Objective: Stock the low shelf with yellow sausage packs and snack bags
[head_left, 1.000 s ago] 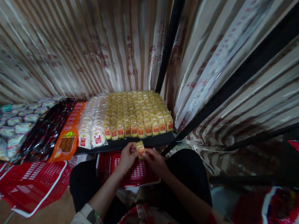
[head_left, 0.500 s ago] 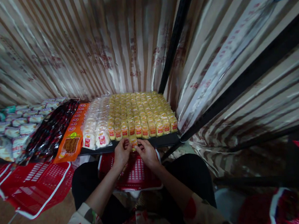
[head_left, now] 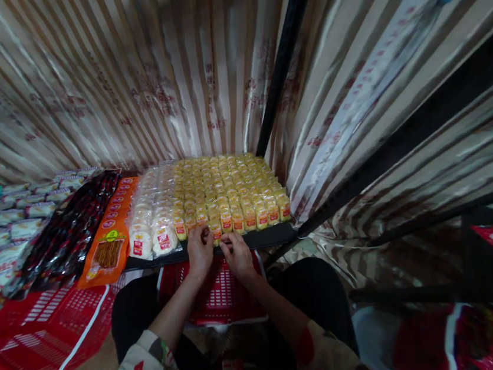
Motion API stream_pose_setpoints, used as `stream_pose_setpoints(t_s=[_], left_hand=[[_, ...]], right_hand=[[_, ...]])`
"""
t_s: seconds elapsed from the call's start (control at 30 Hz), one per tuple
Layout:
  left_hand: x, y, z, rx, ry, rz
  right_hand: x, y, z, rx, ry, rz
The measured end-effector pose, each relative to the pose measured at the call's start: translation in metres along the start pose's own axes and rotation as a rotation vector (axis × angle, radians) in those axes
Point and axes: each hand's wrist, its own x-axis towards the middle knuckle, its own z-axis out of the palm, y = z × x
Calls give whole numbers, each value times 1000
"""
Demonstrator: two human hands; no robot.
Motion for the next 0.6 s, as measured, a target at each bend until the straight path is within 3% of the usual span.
stream_pose_setpoints(t_s=[0.2,0.43,0.6], left_hand=[[1,0,4,88,10,77],[-11,-6,7,136,61,28],[-16,-7,11,135,31,2]], right_hand=[[0,6,3,1,19,-107],[-5,13,5,23,40,-139],[-9,15,1,41,7,-145]])
